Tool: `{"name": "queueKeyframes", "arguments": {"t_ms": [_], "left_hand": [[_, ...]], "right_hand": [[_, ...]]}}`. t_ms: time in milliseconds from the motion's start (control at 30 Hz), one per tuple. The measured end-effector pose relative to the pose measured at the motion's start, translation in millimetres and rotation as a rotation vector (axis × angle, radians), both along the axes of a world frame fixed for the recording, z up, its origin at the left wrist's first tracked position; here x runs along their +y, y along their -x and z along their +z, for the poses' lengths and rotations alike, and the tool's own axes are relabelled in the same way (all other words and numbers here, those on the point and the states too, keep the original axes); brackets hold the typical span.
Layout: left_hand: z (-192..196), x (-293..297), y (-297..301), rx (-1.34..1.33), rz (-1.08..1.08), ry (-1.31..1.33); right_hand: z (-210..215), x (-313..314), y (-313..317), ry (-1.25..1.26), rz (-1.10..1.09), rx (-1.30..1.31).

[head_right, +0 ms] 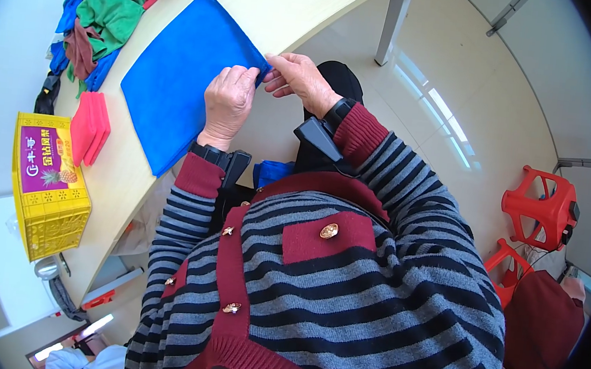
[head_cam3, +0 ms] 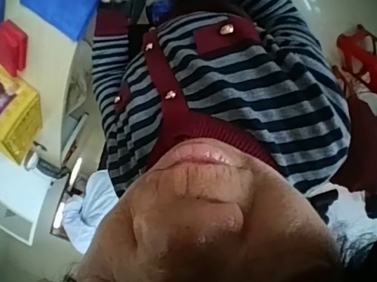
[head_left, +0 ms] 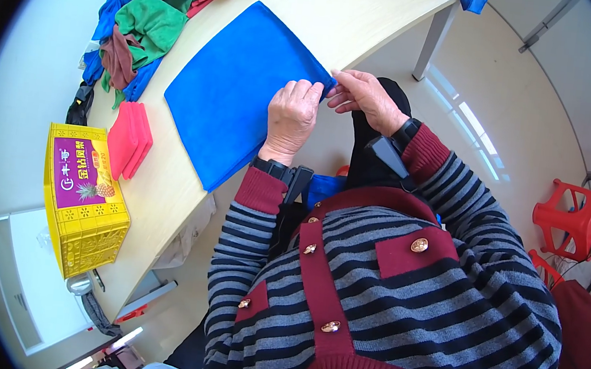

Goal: The person folds a red cloth by hand on a table and places it onto a stack of other red cloths. They then pick up a blue cloth, spread it out, and fold it into a square before smoothing it with their hands.

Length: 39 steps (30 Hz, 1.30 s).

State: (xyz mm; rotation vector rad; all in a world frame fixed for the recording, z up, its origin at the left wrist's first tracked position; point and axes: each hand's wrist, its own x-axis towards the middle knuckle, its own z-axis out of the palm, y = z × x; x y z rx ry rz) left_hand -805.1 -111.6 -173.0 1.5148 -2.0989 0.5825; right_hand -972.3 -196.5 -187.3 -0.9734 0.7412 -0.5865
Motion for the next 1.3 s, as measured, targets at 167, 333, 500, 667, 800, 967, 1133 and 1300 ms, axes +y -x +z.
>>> {"name": "queueKeyframes", "arguments": {"t_ms": [167,333,500,667,800,967,1133,1300], "left_hand": [[-2,4,0,-0.021,0.013,0.007],[-6,27,-8,-0.003,0.151,0.033],[-9,64,-28,0.029,0.326,0.038],[-5,84,-38,0.036,0.284,0.085],[-13,92,-43,-0.007,0.213,0.046],[-22,98,-45,-0.001,0.175,0.046],[-21,99,-43,0.004,0.172,0.022],[-23,105,-47,0.008,0.195,0.016]], "right_hand": [[0,0,-9,0.139,0.007,0.168],[-2,-3,-12,0.147,-0.038,0.141],[-1,-5,-11,0.130,-0.049,0.145],[1,-2,-12,0.124,-0.064,0.148],[-7,-4,-11,0.063,-0.026,0.049],[-8,-2,-11,0.025,-0.002,0.032],[-7,-1,-9,0.017,-0.015,0.011],[-3,0,-8,-0.001,-0.002,-0.011]]}}
